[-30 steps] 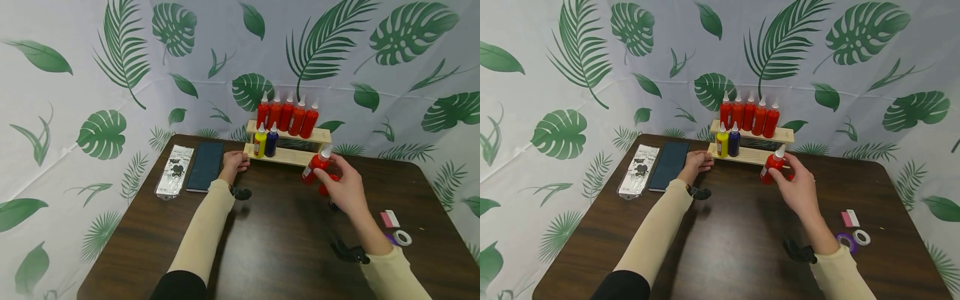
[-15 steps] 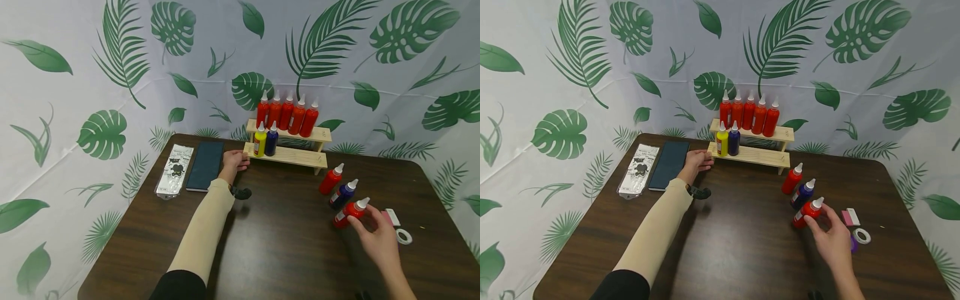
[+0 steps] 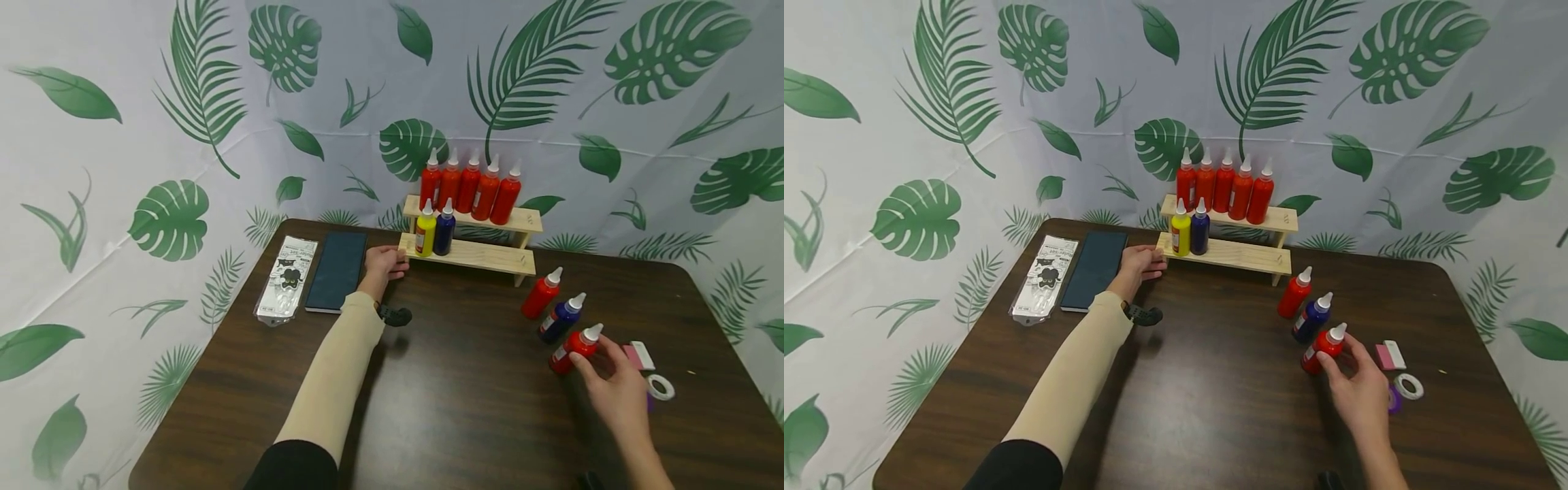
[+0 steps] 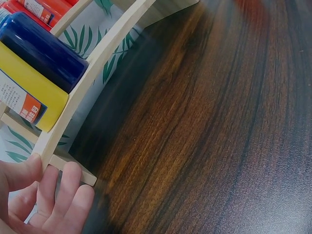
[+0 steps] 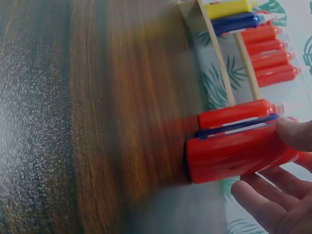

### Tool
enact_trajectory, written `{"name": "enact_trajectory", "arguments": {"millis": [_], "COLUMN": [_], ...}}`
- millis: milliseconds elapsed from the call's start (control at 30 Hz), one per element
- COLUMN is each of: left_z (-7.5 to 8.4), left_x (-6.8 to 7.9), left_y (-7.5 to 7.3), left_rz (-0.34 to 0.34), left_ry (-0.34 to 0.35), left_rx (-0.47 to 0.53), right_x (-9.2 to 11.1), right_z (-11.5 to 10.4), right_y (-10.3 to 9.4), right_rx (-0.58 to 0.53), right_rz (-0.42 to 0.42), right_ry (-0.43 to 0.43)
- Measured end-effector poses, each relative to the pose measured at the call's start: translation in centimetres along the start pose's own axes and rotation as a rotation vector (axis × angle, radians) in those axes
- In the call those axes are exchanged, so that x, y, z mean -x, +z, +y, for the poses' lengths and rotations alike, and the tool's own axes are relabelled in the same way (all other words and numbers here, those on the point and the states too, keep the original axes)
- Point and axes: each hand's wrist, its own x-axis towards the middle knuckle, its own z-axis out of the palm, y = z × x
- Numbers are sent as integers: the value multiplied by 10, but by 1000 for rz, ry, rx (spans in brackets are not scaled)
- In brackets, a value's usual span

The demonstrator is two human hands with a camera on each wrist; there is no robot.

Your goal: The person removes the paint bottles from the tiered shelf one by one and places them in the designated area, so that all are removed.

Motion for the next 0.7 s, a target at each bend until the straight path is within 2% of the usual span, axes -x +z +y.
{"name": "enact_trajectory", "arguments": {"millis": [267,533,600,700], "left_z": [1,-1,-1,0], "left_x": [2,6,6,8], "left_y": [1,-2,-3,-4], "left_rz": [-9,-30,-33,-35], "left_ry": [5,28,23,23], "left_rx": [-3,18,20,25], "right_x": [-1,0,1,2], "right_z": [2,-2,-7,-22], "right_y": [0,-5,-8,-15], "right_rx": [-11,15,17,-41], "right_rz": [-27,-25,37,225], "right_ry": [31,8,-7,-86]}}
